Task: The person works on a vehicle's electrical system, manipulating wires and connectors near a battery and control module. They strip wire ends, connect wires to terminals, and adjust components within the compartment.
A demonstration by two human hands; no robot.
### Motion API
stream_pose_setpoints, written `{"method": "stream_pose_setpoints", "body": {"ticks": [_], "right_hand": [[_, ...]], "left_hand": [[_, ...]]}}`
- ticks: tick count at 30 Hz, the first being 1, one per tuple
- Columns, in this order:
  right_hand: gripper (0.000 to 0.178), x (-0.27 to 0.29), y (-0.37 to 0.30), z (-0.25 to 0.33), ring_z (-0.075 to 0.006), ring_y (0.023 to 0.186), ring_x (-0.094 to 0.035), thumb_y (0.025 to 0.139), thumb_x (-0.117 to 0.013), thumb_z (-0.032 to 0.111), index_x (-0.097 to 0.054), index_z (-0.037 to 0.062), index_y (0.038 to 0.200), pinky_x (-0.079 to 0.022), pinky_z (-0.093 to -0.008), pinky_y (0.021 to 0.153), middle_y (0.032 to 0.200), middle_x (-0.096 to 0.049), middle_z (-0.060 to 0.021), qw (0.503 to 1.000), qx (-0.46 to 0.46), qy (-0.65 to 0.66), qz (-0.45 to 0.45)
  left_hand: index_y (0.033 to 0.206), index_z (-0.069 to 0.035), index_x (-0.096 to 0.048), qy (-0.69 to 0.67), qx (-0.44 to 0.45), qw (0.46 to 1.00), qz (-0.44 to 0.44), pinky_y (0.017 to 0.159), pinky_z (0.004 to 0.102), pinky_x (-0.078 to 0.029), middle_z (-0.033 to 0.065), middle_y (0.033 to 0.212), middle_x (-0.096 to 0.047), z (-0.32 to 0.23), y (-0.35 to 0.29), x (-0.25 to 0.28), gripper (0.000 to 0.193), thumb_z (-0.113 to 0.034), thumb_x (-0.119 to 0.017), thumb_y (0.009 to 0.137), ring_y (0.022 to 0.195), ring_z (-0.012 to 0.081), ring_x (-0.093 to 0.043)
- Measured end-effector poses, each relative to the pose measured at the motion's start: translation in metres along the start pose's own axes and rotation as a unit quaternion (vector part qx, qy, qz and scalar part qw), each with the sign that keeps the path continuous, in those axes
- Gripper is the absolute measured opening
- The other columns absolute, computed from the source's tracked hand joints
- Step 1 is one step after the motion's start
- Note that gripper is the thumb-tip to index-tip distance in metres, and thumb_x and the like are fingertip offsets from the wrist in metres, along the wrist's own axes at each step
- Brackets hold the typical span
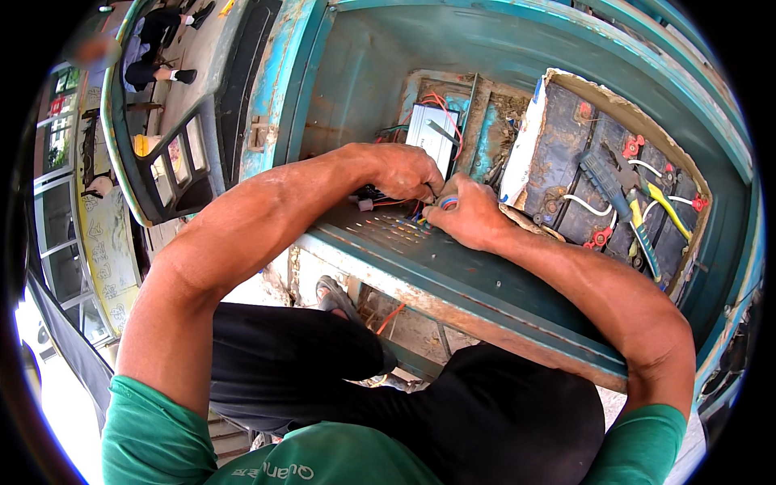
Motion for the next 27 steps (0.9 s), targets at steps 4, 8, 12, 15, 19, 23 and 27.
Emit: {"method": "stream_pose_setpoints", "body": {"ticks": [4, 8, 12, 15, 19, 23, 27], "right_hand": [[0.053, 0.0, -0.006, 0.007, -0.0361, 0.087, -0.071, 0.076, -0.078, 0.035, -0.063, -0.0059, 0.106, -0.056, -0.0429, 0.081, 0.092, -0.071, -0.0245, 0.997, 0.039, -0.059, 0.006], [0.053, 0.001, -0.004, 0.01, -0.0424, 0.087, -0.07, 0.071, -0.078, 0.035, -0.065, -0.0093, 0.096, -0.055, -0.0473, 0.083, 0.088, -0.069, -0.0297, 0.996, 0.05, -0.078, 0.013], [0.051, 0.002, -0.007, 0.008, -0.0437, 0.086, -0.07, 0.071, -0.075, 0.038, -0.068, -0.0099, 0.088, -0.055, -0.0484, 0.081, 0.085, -0.068, -0.032, 0.996, 0.044, -0.073, 0.012], [0.05, 0.003, -0.008, 0.014, -0.0429, 0.085, -0.07, 0.072, -0.072, 0.039, -0.07, -0.0095, 0.087, -0.054, -0.0479, 0.08, 0.086, -0.068, -0.0324, 0.995, 0.031, -0.083, 0.034], [0.049, 0.004, -0.011, 0.019, -0.0417, 0.084, -0.07, 0.073, -0.07, 0.04, -0.07, -0.0075, 0.087, -0.054, -0.0474, 0.08, 0.086, -0.068, -0.0318, 0.996, 0.008, -0.067, 0.054], [0.044, -0.004, -0.019, 0.041, -0.0382, 0.083, -0.069, 0.075, -0.068, 0.038, -0.069, -0.0043, 0.087, -0.054, -0.0448, 0.079, 0.085, -0.069, -0.0251, 0.968, 0.203, 0.017, 0.149], [0.031, 0.032, -0.016, 0.072, -0.0224, 0.079, -0.067, 0.084, -0.068, 0.028, -0.067, -0.0026, 0.088, -0.053, -0.0379, 0.076, 0.083, -0.07, -0.0145, 0.98, 0.144, 0.12, 0.068]], "left_hand": [[0.115, -0.013, -0.073, 0.026, -0.008, 1.0, -0.001, 0.089, 0.0465, -0.051, 0.0177, 0.104, -0.073, -0.003, 0.0, 0.0, 0.027, -0.022, -0.059, 0.093, 0.1, 0.0365, -0.068], [0.116, -0.014, -0.073, 0.047, -0.001, 0.999, -0.008, 0.092, 0.0479, -0.051, 0.0179, 0.107, -0.073, 0.002, 0.006, -0.008, 0.028, -0.024, -0.059, 0.094, 0.103, 0.0378, -0.067], [0.11, -0.013, -0.076, 0.042, 0.018, 0.999, -0.023, 0.089, 0.0476, -0.052, 0.0185, 0.107, -0.073, -0.01, 0.002, -0.005, 0.028, -0.028, -0.064, 0.09, 0.103, 0.0379, -0.068], [0.111, -0.013, -0.076, 0.037, 0.017, 0.999, -0.027, 0.09, 0.0485, -0.051, 0.0189, 0.107, -0.073, -0.012, -0.003, -0.003, 0.028, -0.029, -0.064, 0.091, 0.104, 0.0383, -0.067], [0.107, -0.011, -0.075, 0.045, -0.005, 0.999, -0.03, 0.089, 0.0503, -0.051, 0.0205, 0.103, -0.072, -0.014, -0.005, -0.001, 0.026, -0.027, -0.061, 0.091, 0.102, 0.0398, -0.067], [0.101, -0.01, -0.075, 0.116, 0.028, 0.992, -0.05, 0.09, 0.0505, -0.051, 0.0228, 0.105, -0.072, 0.0, 0.003, 0.0, 0.024, -0.025, -0.062, 0.087, 0.103, 0.0399, -0.067], [0.109, -0.009, -0.074, 0.035, 0.057, 0.994, -0.081, 0.093, 0.0456, -0.051, 0.0193, 0.113, -0.072, 0.007, 0.007, -0.008, 0.031, -0.027, -0.063, 0.087, 0.109, 0.035, -0.067]]}}
Point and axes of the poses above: each hand's wrist, its own y-axis towards the middle knuckle, its own x-axis out of the back of the hand, z = x × y, the point moved 3 cm from there along y, towards the middle knuckle
